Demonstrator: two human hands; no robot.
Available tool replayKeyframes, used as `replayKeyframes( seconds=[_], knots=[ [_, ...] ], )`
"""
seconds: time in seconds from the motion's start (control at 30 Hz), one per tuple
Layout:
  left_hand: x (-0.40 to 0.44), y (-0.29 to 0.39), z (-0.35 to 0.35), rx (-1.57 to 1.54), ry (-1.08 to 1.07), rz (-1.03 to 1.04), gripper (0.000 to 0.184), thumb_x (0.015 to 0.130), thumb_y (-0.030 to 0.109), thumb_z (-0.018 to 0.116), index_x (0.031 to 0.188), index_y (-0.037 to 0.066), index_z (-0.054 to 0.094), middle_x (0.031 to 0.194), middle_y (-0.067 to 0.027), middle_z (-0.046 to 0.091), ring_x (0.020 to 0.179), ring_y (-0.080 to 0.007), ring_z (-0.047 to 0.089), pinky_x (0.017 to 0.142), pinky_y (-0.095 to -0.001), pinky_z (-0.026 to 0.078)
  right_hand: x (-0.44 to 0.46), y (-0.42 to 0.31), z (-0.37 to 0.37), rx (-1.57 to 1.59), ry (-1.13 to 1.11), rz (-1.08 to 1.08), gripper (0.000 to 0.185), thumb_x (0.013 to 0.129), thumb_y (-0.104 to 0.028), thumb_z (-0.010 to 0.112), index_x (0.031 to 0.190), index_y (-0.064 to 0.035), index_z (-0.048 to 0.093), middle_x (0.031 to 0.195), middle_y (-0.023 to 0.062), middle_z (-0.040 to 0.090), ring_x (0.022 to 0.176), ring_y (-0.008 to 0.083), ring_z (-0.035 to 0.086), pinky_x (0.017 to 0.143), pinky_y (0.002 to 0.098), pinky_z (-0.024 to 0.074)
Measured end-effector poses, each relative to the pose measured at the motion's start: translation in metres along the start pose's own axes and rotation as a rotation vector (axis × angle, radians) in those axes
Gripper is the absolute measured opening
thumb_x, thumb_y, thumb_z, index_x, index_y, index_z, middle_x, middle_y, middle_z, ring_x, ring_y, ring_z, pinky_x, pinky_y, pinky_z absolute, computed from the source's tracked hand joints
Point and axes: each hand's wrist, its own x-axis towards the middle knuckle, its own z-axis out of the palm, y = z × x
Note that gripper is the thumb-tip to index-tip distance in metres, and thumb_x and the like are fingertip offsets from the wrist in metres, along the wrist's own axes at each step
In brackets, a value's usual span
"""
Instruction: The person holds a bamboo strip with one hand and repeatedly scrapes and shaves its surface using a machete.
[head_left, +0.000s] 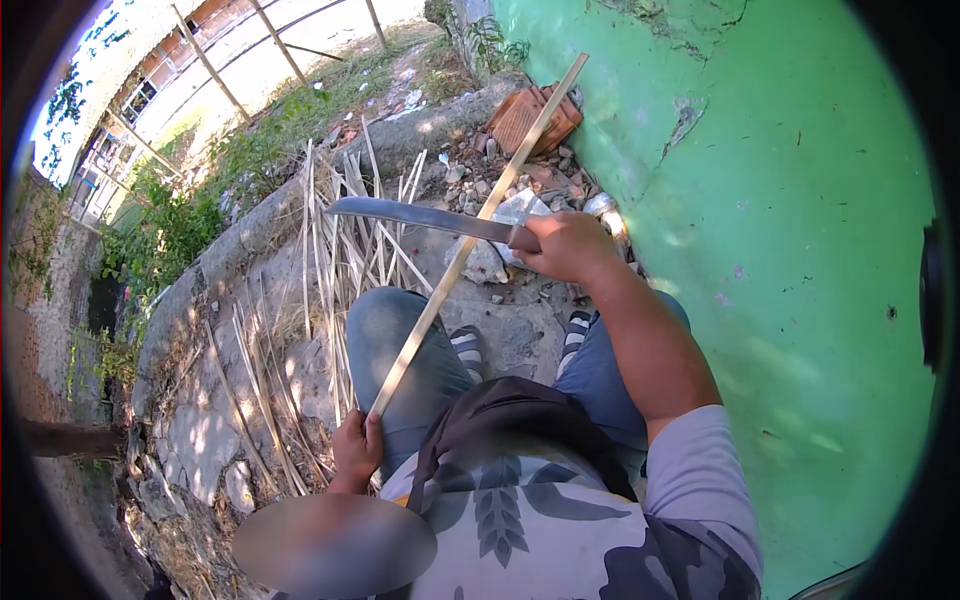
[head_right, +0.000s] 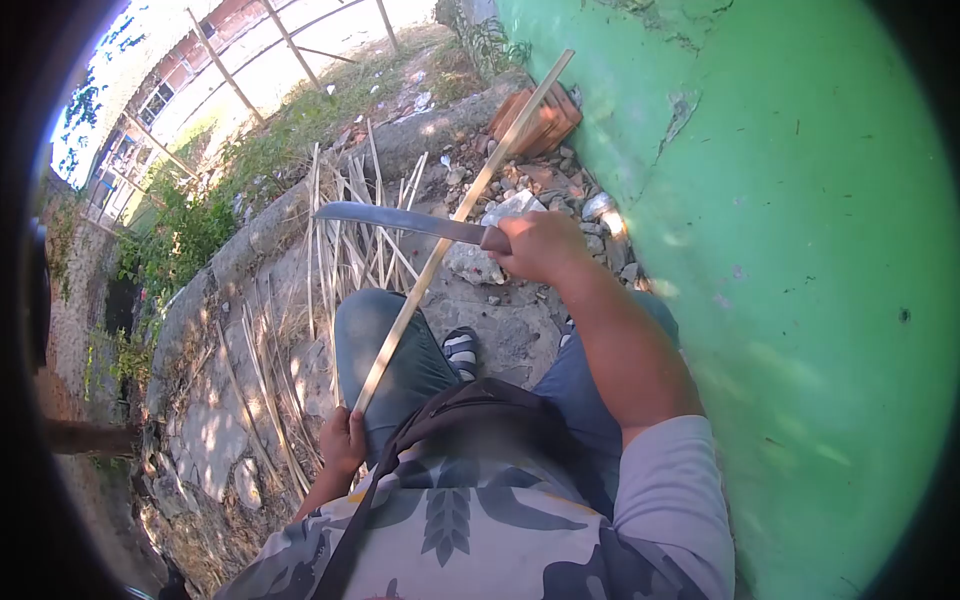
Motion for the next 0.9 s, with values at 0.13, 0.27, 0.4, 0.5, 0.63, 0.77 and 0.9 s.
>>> replayKeyframes(
  seconds=[0.13, 0.27, 0.4, 0.5, 0.63, 0.77, 0.9],
  knots=[
    [0.000, -0.001, 0.002, -0.030, -0.020, -0.027, 0.044, 0.101, 0.034, 0.059, 0.074, 0.002, 0.047, 0.061, -0.0230, 0.049, 0.057, -0.0454, 0.053, 0.052, -0.0481, 0.039, 0.003, -0.007, 0.005, 0.040, -0.088, -0.124, 0.026, 0.078, -0.036, 0.076, 0.087, -0.0142, 0.067, 0.078, 0.0111, 0.071, 0.079, 0.0346, 0.072, 0.075, 0.0486, 0.0553],
    [0.002, -0.001, 0.006, -0.085, 0.032, 0.055, 0.041, 0.102, 0.027, 0.059, 0.073, 0.002, 0.044, 0.058, -0.0185, 0.045, 0.050, -0.0348, 0.046, 0.050, -0.0423, 0.036, 0.005, -0.021, 0.013, -0.061, -0.112, -0.312, 0.020, 0.075, -0.032, 0.076, 0.086, -0.0172, 0.068, 0.078, 0.0091, 0.071, 0.079, 0.0343, 0.072, 0.074, 0.0472, 0.0554],
    [0.002, -0.009, 0.012, -0.135, 0.075, 0.076, 0.041, 0.101, 0.027, 0.060, 0.073, 0.003, 0.044, 0.056, -0.0126, 0.042, 0.050, -0.0235, 0.042, 0.050, -0.0390, 0.035, 0.015, -0.001, 0.014, 0.038, -0.146, -0.064, 0.018, 0.079, -0.031, 0.073, 0.089, -0.0170, 0.069, 0.080, 0.0108, 0.072, 0.079, 0.0344, 0.072, 0.074, 0.0474, 0.0560],
    [0.001, -0.005, 0.009, -0.166, 0.042, 0.017, 0.041, 0.101, 0.027, 0.060, 0.072, 0.003, 0.044, 0.056, -0.0129, 0.042, 0.050, -0.0220, 0.041, 0.050, -0.0381, 0.035, 0.020, 0.016, 0.021, 0.149, -0.056, 0.087, 0.019, 0.080, -0.032, 0.072, 0.092, -0.0172, 0.071, 0.084, 0.0112, 0.073, 0.082, 0.0338, 0.072, 0.075, 0.0480, 0.0562],
    [0.001, -0.009, 0.006, -0.106, 0.021, 0.018, 0.044, 0.101, 0.031, 0.062, 0.071, 0.003, 0.044, 0.056, -0.0126, 0.043, 0.051, -0.0206, 0.041, 0.050, -0.0375, 0.036, 0.013, 0.005, 0.003, 0.060, -0.197, 0.078, 0.019, 0.079, -0.030, 0.073, 0.094, -0.0185, 0.072, 0.088, 0.0097, 0.073, 0.085, 0.0326, 0.072, 0.075, 0.0475, 0.0563],
    [-0.001, -0.011, 0.008, -0.130, 0.022, 0.003, 0.045, 0.101, 0.034, 0.063, 0.072, 0.003, 0.046, 0.057, -0.0121, 0.044, 0.051, -0.0206, 0.041, 0.051, -0.0371, 0.037, 0.006, -0.013, 0.006, 0.013, -0.239, -0.155, 0.017, 0.078, -0.029, 0.072, 0.090, -0.0179, 0.071, 0.085, 0.0099, 0.073, 0.082, 0.0332, 0.072, 0.073, 0.0475, 0.0560],
    [-0.002, -0.019, 0.015, -0.158, 0.063, 0.036, 0.045, 0.101, 0.034, 0.063, 0.072, 0.003, 0.048, 0.058, -0.0117, 0.046, 0.051, -0.0203, 0.041, 0.051, -0.0368, 0.037, 0.007, -0.016, 0.001, 0.061, -0.217, -0.177, 0.016, 0.079, -0.029, 0.071, 0.088, -0.0168, 0.070, 0.085, 0.0110, 0.072, 0.083, 0.0337, 0.072, 0.073, 0.0473, 0.0556]
  ],
)
